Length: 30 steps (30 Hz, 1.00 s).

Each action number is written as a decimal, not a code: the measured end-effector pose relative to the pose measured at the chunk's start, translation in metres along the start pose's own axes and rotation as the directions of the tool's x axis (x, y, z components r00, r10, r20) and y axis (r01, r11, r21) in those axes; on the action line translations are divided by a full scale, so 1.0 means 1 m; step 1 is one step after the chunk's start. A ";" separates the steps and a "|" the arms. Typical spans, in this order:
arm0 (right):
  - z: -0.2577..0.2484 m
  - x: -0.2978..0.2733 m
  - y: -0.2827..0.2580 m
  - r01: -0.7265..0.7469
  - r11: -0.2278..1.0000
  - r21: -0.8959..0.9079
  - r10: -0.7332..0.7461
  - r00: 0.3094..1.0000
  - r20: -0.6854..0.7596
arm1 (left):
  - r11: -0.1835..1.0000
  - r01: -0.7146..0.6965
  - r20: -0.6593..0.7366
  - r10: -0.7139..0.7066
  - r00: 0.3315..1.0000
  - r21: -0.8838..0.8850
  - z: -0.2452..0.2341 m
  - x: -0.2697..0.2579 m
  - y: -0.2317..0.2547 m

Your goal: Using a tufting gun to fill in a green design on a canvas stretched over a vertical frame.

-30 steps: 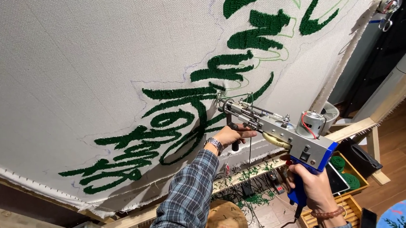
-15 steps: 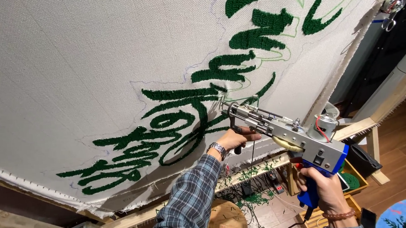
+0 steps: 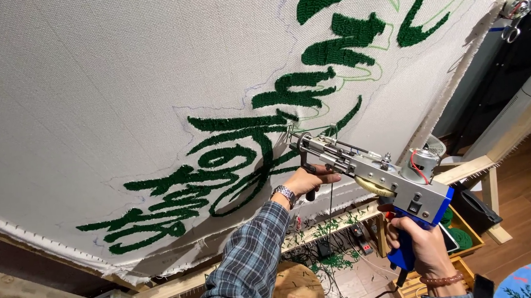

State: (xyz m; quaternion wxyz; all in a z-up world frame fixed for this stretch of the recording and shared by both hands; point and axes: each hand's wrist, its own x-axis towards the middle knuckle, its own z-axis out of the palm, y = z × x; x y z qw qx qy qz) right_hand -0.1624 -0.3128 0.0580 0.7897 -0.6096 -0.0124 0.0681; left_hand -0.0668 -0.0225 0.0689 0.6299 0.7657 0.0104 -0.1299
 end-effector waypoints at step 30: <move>0.065 0.012 -0.013 0.079 0.996 -0.033 -0.080 0.997 -0.023 | 0.790 -0.070 -0.033 0.063 0.997 -0.609 -0.035 0.138 -0.119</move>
